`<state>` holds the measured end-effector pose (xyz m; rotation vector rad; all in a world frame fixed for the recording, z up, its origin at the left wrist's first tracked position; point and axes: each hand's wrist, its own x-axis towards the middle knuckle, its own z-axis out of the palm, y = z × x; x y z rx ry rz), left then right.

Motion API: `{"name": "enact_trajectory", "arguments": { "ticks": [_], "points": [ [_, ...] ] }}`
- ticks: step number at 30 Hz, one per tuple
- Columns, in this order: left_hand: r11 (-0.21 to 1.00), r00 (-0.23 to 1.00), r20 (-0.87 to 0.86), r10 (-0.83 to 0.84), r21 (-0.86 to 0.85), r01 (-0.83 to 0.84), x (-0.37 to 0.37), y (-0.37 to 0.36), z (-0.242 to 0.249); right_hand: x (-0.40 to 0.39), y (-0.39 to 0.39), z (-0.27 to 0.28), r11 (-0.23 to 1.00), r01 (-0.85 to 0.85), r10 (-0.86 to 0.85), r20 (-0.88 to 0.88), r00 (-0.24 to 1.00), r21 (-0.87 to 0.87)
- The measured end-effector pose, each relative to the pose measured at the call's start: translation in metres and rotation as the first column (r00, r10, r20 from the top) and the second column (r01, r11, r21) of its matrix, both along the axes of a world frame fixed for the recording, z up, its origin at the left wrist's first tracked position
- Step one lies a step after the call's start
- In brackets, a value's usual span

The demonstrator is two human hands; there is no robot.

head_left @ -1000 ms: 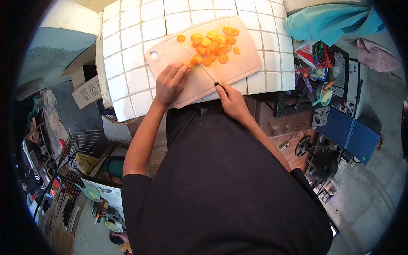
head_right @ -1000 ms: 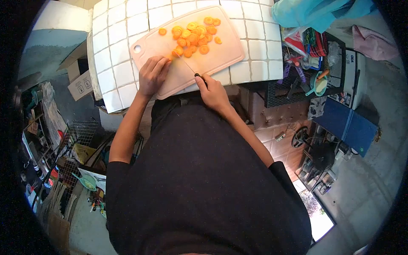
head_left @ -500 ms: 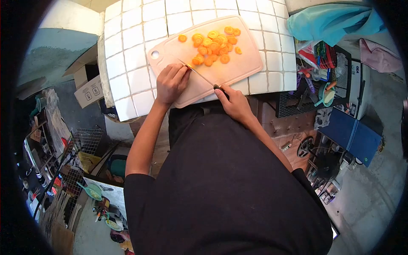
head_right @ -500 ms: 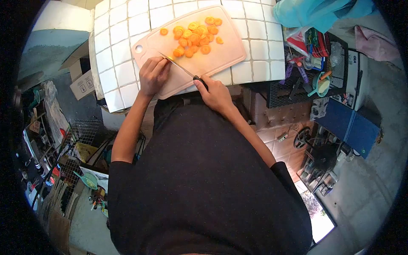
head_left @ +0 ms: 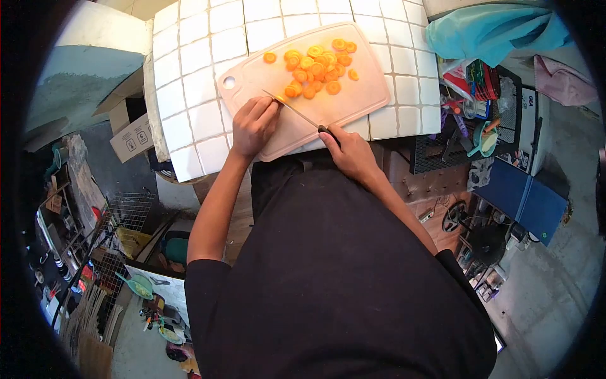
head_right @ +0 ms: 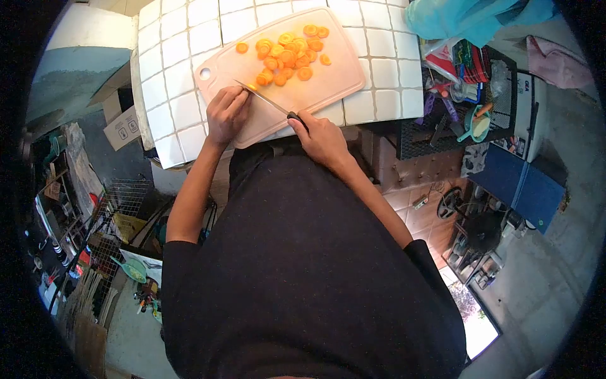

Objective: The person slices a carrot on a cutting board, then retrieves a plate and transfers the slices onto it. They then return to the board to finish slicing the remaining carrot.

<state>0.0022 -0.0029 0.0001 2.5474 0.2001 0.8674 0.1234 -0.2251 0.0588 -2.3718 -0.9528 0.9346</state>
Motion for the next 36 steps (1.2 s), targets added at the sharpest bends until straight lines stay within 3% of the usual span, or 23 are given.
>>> {"name": "enact_trajectory", "arguments": {
  "ticks": [12, 18, 21, 23, 24, 26, 29, 36],
  "points": [
    [0.999, 1.000, -0.006, -0.030, -0.013, 0.030, -0.001, 0.001, 0.002, 0.003, 0.013, -0.005, 0.992, -0.075, 0.076, 0.007, 0.997, -0.097],
    [0.999, 1.000, -0.014, -0.007, -0.037, 0.006, 0.001, 0.000, 0.002, 0.002, 0.012, -0.005, 0.995, -0.027, 0.033, 0.059, 0.998, -0.094],
    [0.999, 1.000, 0.013, -0.009, -0.032, 0.010, 0.001, -0.001, 0.002, 0.002, -0.003, -0.016, 0.998, 0.015, -0.019, -0.057, 0.998, -0.066],
    [0.999, 1.000, 0.016, 0.006, -0.034, -0.005, 0.001, -0.002, -0.002, 0.000, -0.010, -0.029, 0.988, 0.092, -0.061, -0.229, 0.971, 0.127],
    [0.999, 1.000, 0.015, 0.005, -0.033, -0.004, 0.001, -0.002, -0.002, 0.001, -0.008, -0.025, 0.988, 0.093, -0.062, -0.230, 0.971, 0.127],
    [0.999, 0.999, -0.034, 0.000, -0.044, -0.002, 0.000, -0.001, -0.003, 0.001, -0.003, -0.015, 0.994, 0.106, -0.102, -0.094, 0.990, 0.029],
    [1.000, 0.993, -0.116, -0.024, 0.006, 0.024, 0.001, 0.000, 0.001, 0.003, 0.002, -0.006, 0.995, 0.071, -0.074, -0.046, 0.996, -0.073],
    [0.999, 0.983, -0.183, -0.025, 0.037, 0.032, 0.003, 0.000, 0.005, -0.001, -0.002, -0.010, 0.996, 0.067, -0.067, -0.011, 0.998, -0.054]
  ]
}}
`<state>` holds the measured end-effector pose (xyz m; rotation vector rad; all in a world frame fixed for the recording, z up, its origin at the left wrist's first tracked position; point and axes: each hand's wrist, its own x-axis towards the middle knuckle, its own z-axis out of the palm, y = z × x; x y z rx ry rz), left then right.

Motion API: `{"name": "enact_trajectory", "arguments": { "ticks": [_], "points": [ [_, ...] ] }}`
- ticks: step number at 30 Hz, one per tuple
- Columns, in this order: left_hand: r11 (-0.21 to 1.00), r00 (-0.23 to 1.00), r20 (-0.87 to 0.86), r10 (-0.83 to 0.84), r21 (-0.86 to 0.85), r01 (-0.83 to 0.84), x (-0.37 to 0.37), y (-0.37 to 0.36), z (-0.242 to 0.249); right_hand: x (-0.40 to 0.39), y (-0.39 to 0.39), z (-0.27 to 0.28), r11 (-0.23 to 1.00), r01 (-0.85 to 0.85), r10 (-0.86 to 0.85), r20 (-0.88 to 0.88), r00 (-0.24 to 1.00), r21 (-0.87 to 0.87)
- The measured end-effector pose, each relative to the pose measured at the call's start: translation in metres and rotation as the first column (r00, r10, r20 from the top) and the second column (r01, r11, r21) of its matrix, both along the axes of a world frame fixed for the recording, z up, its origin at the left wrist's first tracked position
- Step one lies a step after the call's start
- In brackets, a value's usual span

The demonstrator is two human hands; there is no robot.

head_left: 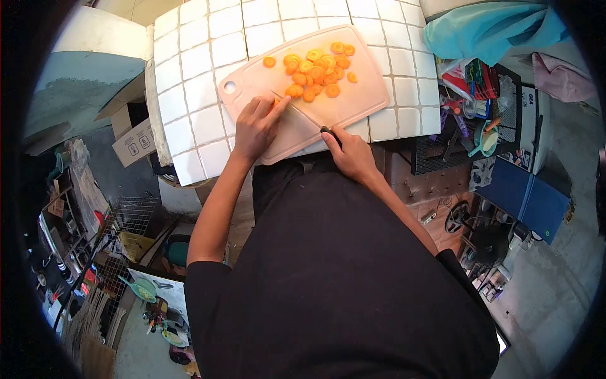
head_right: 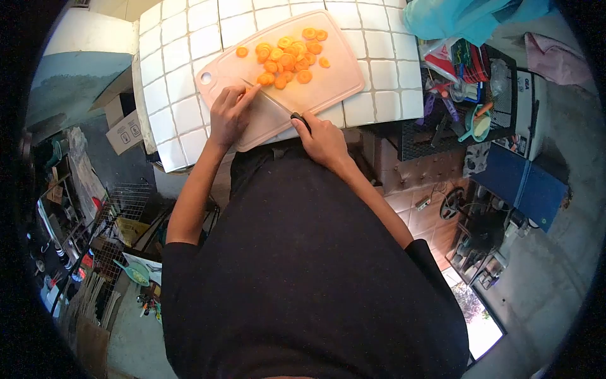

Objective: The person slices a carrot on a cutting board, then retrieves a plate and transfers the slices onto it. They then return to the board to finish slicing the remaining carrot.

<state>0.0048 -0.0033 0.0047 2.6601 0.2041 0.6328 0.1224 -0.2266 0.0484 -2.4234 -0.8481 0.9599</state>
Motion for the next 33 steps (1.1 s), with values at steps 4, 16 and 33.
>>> {"name": "enact_trajectory", "arguments": {
  "ticks": [4, 16, 33],
  "points": [
    [0.993, 0.995, 0.088, 0.055, -0.104, -0.046, -0.0003, -0.0018, -0.0055, 0.0009, -0.0006, 0.0007, 0.997, 0.042, -0.042, -0.012, 0.999, 0.064],
    [0.997, 0.986, 0.167, 0.014, -0.075, -0.001, -0.0022, -0.0001, -0.0027, 0.0034, -0.0009, 0.0014, 0.995, -0.041, 0.043, -0.024, 0.999, 0.095],
    [0.996, 0.990, 0.143, 0.004, -0.088, 0.008, -0.0046, 0.0013, -0.0037, -0.0027, 0.0016, 0.0004, 0.995, -0.079, 0.078, 0.026, 0.997, 0.059]
  ]
}}
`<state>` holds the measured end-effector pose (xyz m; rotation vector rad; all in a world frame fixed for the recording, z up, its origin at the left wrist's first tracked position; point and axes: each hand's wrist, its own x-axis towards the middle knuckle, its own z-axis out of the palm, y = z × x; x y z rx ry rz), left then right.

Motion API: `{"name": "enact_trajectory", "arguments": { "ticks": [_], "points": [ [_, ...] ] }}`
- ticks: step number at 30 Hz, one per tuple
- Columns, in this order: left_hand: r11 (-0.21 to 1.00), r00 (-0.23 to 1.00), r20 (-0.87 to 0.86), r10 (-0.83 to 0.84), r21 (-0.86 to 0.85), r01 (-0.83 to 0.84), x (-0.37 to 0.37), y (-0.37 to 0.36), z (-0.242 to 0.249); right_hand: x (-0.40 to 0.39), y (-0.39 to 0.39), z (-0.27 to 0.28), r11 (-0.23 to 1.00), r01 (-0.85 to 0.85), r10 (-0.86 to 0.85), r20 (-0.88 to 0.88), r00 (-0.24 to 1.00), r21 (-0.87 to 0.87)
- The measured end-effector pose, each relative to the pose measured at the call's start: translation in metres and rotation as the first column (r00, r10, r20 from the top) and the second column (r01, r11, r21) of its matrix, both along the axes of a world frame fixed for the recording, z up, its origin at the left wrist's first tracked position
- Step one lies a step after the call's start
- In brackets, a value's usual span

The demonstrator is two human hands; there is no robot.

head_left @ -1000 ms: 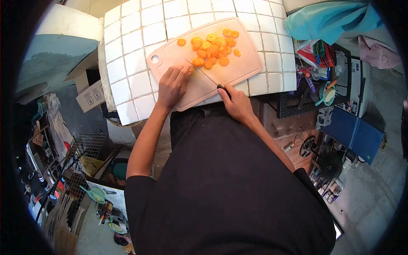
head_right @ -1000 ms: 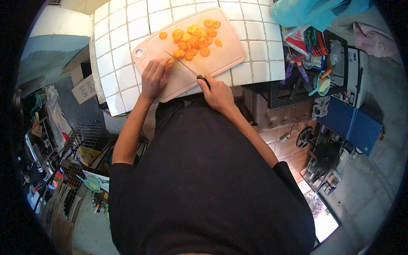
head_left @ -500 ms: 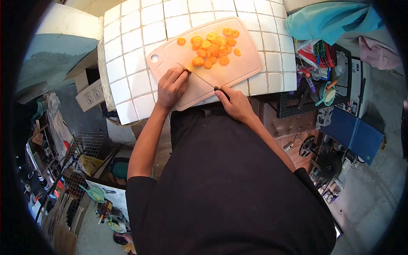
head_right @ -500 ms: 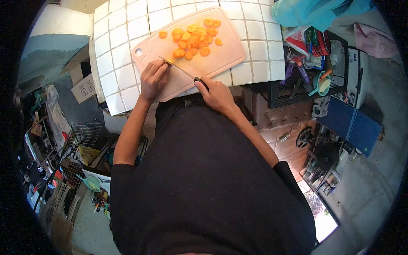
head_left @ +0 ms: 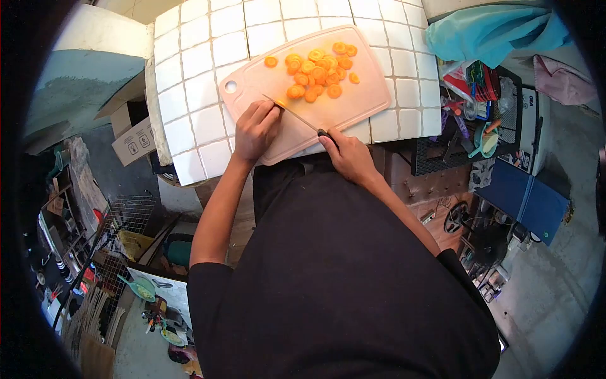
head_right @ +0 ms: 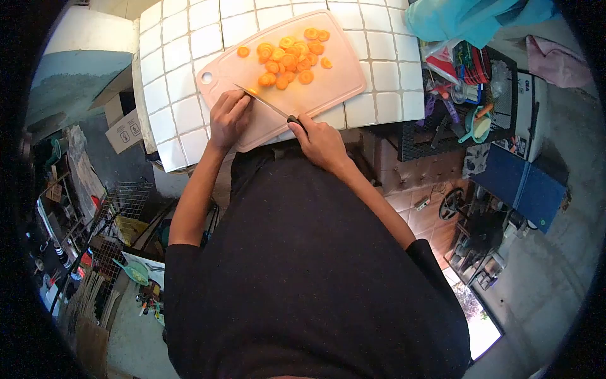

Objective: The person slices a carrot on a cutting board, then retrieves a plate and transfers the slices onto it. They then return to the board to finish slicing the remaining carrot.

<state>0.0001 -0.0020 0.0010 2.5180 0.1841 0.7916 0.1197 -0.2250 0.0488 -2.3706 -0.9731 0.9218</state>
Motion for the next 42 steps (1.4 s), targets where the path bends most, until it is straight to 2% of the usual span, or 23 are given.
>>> {"name": "enact_trajectory", "arguments": {
  "ticks": [9, 15, 17, 21, 24, 26, 30, 33, 35, 42],
  "points": [
    [1.000, 1.000, 0.000, 0.002, -0.019, -0.002, 0.001, 0.000, 0.001, 0.000, 0.004, 0.003, 1.000, -0.015, 0.015, 0.003, 1.000, 0.004],
    [1.000, 1.000, 0.003, -0.013, -0.006, 0.013, 0.002, 0.001, 0.000, 0.005, 0.011, 0.014, 0.997, -0.050, 0.049, -0.005, 0.999, -0.066],
    [1.000, 1.000, 0.006, -0.015, 0.000, 0.015, 0.002, 0.001, -0.001, 0.008, 0.015, 0.015, 0.986, -0.090, 0.092, 0.007, 0.996, -0.137],
    [1.000, 0.999, 0.041, -0.001, -0.004, 0.001, 0.003, 0.000, 0.001, 0.012, 0.019, -0.001, 0.993, -0.099, 0.100, 0.012, 0.995, -0.067],
    [1.000, 0.999, 0.026, 0.023, -0.004, -0.023, 0.002, -0.003, 0.000, 0.008, 0.017, 0.002, 0.994, -0.063, 0.062, -0.009, 0.998, -0.093],
    [0.999, 0.998, 0.047, 0.031, -0.028, -0.030, 0.001, -0.003, 0.000, 0.004, 0.012, -0.003, 0.998, 0.047, -0.051, -0.109, 0.993, -0.038],
    [0.999, 0.999, 0.032, 0.034, -0.031, -0.033, 0.000, -0.005, 0.001, 0.001, 0.004, -0.010, 0.994, 0.105, -0.095, -0.181, 0.979, 0.044],
    [0.998, 0.999, 0.021, 0.044, -0.035, -0.043, 0.000, -0.004, 0.000, 0.002, 0.007, -0.001, 0.991, 0.132, -0.125, -0.162, 0.979, 0.033],
    [0.999, 0.999, 0.018, 0.028, -0.031, -0.028, 0.000, -0.004, 0.002, 0.001, 0.007, 0.002, 0.997, 0.076, -0.077, -0.108, 0.991, -0.017],
    [0.999, 0.999, 0.027, 0.025, -0.033, -0.024, -0.001, -0.003, 0.000, -0.001, 0.005, 0.006, 0.999, 0.033, -0.033, -0.028, 0.999, -0.001]
  ]
}}
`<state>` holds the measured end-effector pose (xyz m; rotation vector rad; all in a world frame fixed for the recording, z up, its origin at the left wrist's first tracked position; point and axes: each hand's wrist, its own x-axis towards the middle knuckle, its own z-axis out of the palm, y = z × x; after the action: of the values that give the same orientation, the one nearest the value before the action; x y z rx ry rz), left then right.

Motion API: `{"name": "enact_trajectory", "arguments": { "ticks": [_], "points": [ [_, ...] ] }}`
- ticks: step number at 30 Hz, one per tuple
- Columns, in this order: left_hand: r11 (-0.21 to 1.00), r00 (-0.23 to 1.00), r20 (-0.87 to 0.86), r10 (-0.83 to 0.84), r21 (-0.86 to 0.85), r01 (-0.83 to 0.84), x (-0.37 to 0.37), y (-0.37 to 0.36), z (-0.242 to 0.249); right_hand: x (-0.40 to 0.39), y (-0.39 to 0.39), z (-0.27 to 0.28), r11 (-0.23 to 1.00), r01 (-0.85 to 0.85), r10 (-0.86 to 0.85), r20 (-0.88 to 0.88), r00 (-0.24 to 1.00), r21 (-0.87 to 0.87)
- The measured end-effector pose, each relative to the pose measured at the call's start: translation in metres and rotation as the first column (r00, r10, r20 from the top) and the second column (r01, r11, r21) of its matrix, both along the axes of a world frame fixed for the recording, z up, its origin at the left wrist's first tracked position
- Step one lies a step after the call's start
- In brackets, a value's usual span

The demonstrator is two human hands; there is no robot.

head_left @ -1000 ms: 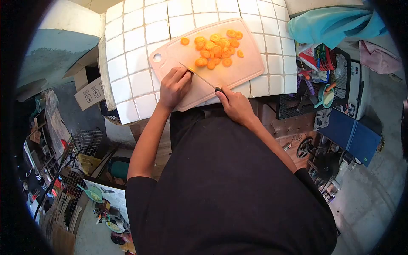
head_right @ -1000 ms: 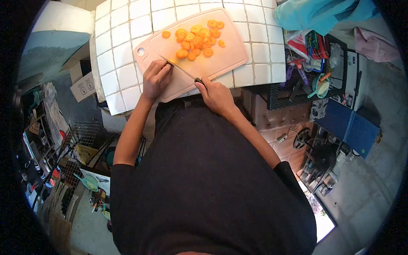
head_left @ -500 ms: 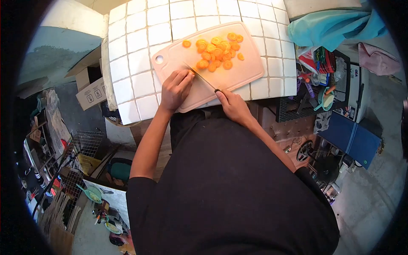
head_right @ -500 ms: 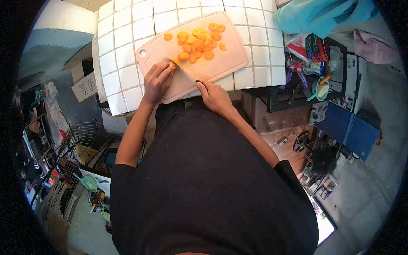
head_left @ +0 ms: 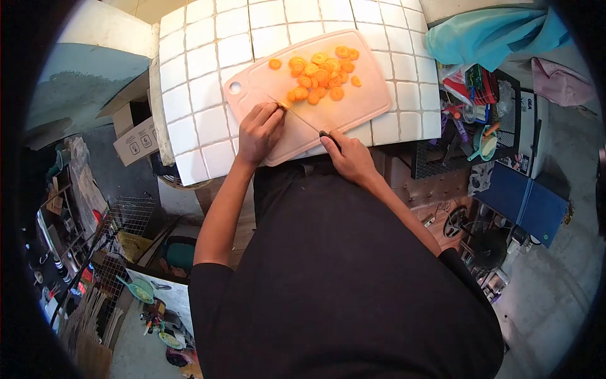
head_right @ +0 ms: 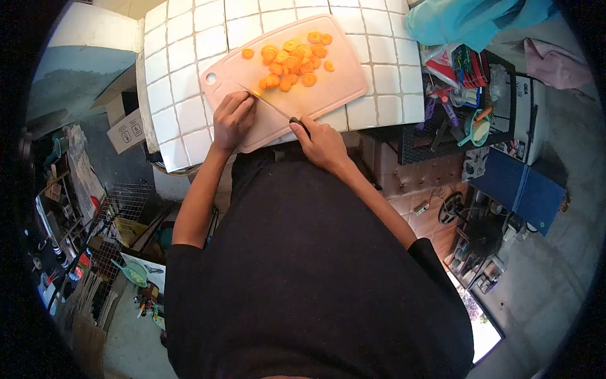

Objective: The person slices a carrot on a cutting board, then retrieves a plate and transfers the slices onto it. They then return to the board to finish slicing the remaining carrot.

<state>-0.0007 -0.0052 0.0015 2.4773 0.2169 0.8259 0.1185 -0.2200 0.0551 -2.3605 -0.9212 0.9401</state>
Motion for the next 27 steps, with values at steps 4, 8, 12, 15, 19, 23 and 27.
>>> {"name": "enact_trajectory", "arguments": {
  "ticks": [4, 8, 12, 15, 19, 23, 27],
  "points": [
    [1.000, 1.000, -0.012, -0.002, -0.002, 0.002, -0.001, 0.000, -0.001, -0.002, -0.002, -0.003, 1.000, -0.015, 0.015, 0.021, 1.000, 0.002],
    [1.000, 1.000, -0.012, 0.003, 0.000, -0.003, -0.001, 0.000, -0.003, -0.004, 0.000, -0.001, 0.999, -0.027, 0.029, 0.087, 0.996, -0.018],
    [1.000, 1.000, -0.021, 0.001, -0.010, -0.001, -0.002, 0.000, 0.000, -0.004, 0.002, 0.000, 0.999, -0.041, 0.044, 0.117, 0.992, -0.022],
    [1.000, 1.000, -0.017, -0.001, -0.011, 0.001, -0.001, 0.001, -0.002, -0.003, 0.003, 0.001, 0.999, -0.047, 0.050, 0.122, 0.991, -0.026],
    [0.999, 0.999, -0.039, -0.011, -0.032, 0.010, -0.002, 0.001, -0.003, -0.002, 0.002, -0.002, 0.998, -0.058, 0.060, 0.102, 0.993, -0.021],
    [0.999, 1.000, -0.026, -0.013, -0.029, 0.012, -0.001, 0.001, 0.001, -0.002, 0.006, 0.005, 0.996, -0.052, 0.058, 0.088, 0.994, -0.070],
    [0.999, 0.999, -0.030, -0.018, -0.032, 0.017, -0.001, 0.002, -0.001, -0.001, 0.013, 0.002, 0.995, -0.057, 0.063, 0.071, 0.995, -0.082]
  ]
}}
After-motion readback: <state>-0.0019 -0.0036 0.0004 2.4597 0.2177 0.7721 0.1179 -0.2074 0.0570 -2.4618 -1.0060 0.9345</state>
